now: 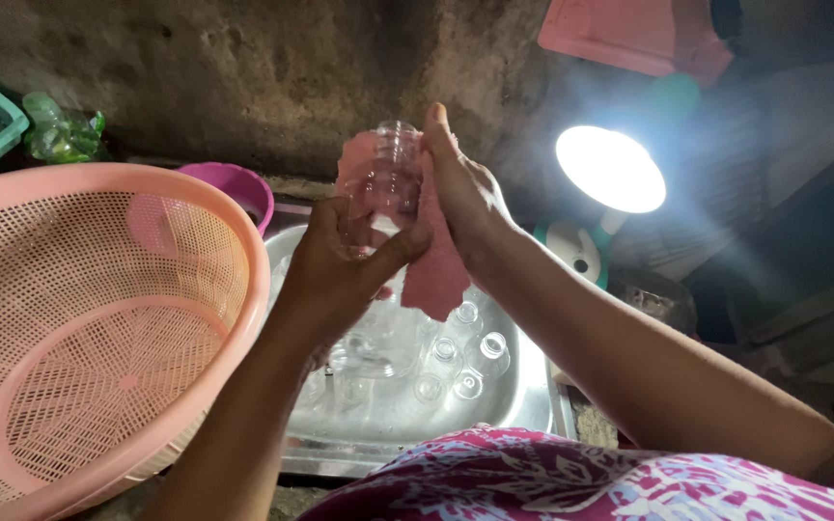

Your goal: The person dries clear plastic bottles one by one using a pink cloth. They pick each bottle from a pink colander, wipe it thoroughly, and place it into a metal sink. The process is repeated for multiple bottles.

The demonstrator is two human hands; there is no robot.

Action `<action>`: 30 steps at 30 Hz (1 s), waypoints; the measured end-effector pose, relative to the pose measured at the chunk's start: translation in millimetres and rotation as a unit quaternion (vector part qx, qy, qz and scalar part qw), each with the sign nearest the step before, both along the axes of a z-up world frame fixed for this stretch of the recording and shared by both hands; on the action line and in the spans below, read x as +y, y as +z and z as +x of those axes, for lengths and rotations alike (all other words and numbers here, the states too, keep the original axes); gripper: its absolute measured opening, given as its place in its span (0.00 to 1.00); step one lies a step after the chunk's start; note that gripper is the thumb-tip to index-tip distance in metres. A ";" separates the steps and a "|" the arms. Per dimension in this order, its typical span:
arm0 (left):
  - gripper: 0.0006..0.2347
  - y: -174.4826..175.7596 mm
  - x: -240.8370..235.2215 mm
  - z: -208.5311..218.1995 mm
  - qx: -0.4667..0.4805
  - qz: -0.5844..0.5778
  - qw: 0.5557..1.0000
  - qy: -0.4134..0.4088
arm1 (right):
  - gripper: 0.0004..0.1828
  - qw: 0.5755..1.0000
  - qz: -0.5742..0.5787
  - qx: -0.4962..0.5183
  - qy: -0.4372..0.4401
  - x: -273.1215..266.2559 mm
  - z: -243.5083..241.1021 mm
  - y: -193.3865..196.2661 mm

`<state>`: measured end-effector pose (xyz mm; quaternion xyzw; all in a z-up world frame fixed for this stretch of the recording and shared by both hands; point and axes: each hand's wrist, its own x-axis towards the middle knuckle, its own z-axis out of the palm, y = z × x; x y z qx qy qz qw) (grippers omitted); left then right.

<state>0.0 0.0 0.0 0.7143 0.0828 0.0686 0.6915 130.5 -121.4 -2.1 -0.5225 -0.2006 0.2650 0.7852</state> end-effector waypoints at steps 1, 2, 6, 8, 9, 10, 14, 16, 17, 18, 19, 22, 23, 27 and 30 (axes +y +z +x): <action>0.35 -4.3 -2.9 1.4 -0.027 -0.009 0.999 0.016 | 0.42 1.000 0.011 -0.001 0.008 -0.4 -7.4 3.0; 0.34 -7.8 -4.8 3.3 -0.053 -0.018 0.998 0.031 | 0.41 1.000 0.023 -0.002 0.015 0.1 -14.7 5.2; 0.32 -11.5 -4.1 15.1 -0.174 -0.011 0.975 0.136 | 0.33 0.990 -0.082 0.047 -0.103 8.0 -37.8 1.1; 0.32 -9.7 1.7 18.5 -0.077 0.041 0.976 0.200 | 0.36 0.992 -0.067 0.089 -0.056 16.0 -43.3 -7.2; 0.32 -9.7 3.6 19.5 -0.028 0.066 0.971 0.230 | 0.39 0.992 -0.059 0.110 -0.033 16.8 -44.9 -12.0; 0.33 -10.2 4.3 20.6 -0.050 0.102 0.960 0.256 | 0.39 0.994 -0.035 0.103 0.004 14.7 -46.8 -16.9; 0.34 -12.7 6.7 30.1 -0.147 0.127 0.937 0.289 | 0.40 0.991 -0.015 0.114 0.060 12.0 -47.8 -29.6; 0.34 -13.3 7.6 35.1 -0.184 0.064 0.944 0.267 | 0.38 0.988 -0.006 0.143 0.053 14.5 -46.0 -32.5; 0.35 -14.3 6.0 37.1 -0.194 0.024 0.947 0.253 | 0.37 0.985 0.016 0.161 0.056 15.4 -45.0 -34.0; 0.35 -14.9 4.0 39.4 -0.204 -0.016 0.949 0.239 | 0.36 0.981 0.038 0.178 0.059 15.6 -44.2 -35.5; 0.35 -14.5 1.8 42.8 -0.214 -0.023 0.947 0.237 | 0.35 0.976 0.044 0.207 0.060 15.2 -43.0 -36.5; 0.34 -13.3 -2.6 47.4 -0.245 -0.009 0.939 0.242 | 0.34 0.957 0.055 0.278 0.062 13.0 -40.1 -38.5; 0.34 -13.5 -4.2 47.1 -0.257 0.020 0.934 0.248 | 0.35 0.952 0.055 0.294 0.063 9.8 -39.4 -38.2; 0.34 -16.7 -7.9 46.0 -0.279 0.063 0.923 0.257 | 0.38 0.949 0.032 0.304 0.078 5.8 -42.0 -33.3; 0.35 -20.3 -6.3 47.2 -0.293 0.103 0.914 0.261 | 0.42 0.935 0.048 0.337 0.098 6.0 -48.9 -27.6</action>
